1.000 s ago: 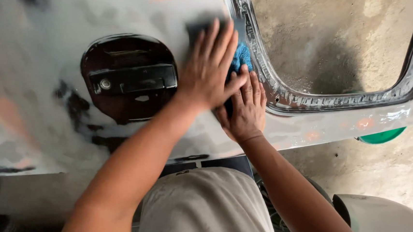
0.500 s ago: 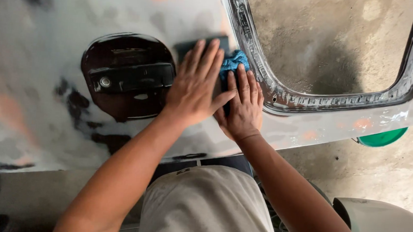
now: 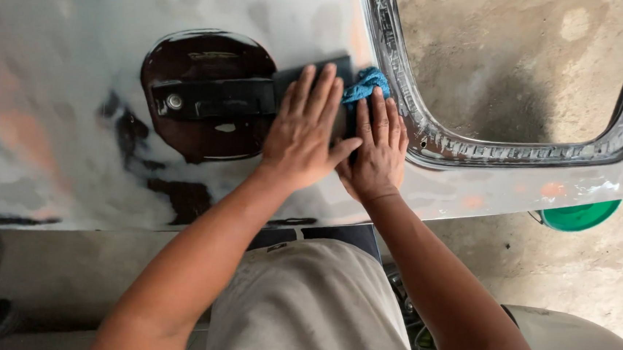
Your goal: The person scrubs a white car door panel with a blue cloth and a small abrasive pad, focusing on the area around the door handle. They dip the cloth into a green bucket of water to rinse it and continue scrubbing the surface.
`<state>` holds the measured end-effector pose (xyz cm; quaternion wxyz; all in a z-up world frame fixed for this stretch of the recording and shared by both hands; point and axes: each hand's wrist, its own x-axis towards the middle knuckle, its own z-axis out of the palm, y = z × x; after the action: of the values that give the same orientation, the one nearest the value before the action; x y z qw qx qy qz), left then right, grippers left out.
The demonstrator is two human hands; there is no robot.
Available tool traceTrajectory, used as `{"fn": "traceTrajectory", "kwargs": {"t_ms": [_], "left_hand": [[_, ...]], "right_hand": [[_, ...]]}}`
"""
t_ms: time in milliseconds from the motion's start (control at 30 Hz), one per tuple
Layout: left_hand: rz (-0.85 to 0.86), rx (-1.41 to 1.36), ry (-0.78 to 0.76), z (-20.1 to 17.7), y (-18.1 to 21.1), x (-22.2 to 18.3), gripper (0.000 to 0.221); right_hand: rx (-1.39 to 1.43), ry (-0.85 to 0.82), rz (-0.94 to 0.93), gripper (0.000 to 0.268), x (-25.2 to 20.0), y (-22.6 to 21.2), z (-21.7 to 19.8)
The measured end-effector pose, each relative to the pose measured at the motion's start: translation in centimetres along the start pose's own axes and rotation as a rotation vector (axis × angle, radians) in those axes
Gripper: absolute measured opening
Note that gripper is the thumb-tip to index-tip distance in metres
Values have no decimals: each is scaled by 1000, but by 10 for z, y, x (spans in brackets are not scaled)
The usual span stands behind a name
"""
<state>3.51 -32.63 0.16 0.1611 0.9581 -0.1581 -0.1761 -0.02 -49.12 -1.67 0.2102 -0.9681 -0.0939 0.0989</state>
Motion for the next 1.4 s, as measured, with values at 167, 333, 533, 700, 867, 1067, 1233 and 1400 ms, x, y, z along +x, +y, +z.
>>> {"fn": "traceTrajectory", "kwargs": {"t_ms": [167,333,533,700,867,1067,1233,1400], "left_hand": [[-225,83,105,-32,-46,35,101],[-255,92,60,-32,-10,69,99],[-24,56,1,-17,-38,11,106],[-304,102,128,-49,-71,65,100],[-2,65,-67,-26,-8,25,105],[-203,128,81,-38,-76,15,96],[-208,96,32,-39,-27,48,101],[84,96,-124,-1,-16,-19,105]], "right_hand": [[-11,26,-18,78,-2,0,-5],[-22,30,-31,78,-4,2,-1],[-33,33,-9,79,3,4,-1],[-20,29,-19,78,-1,-3,-7],[-17,31,-30,80,0,1,-3],[-22,15,-12,78,-3,-3,-6],[-40,15,-16,79,-4,4,1],[-32,102,-79,74,-1,8,6]]}}
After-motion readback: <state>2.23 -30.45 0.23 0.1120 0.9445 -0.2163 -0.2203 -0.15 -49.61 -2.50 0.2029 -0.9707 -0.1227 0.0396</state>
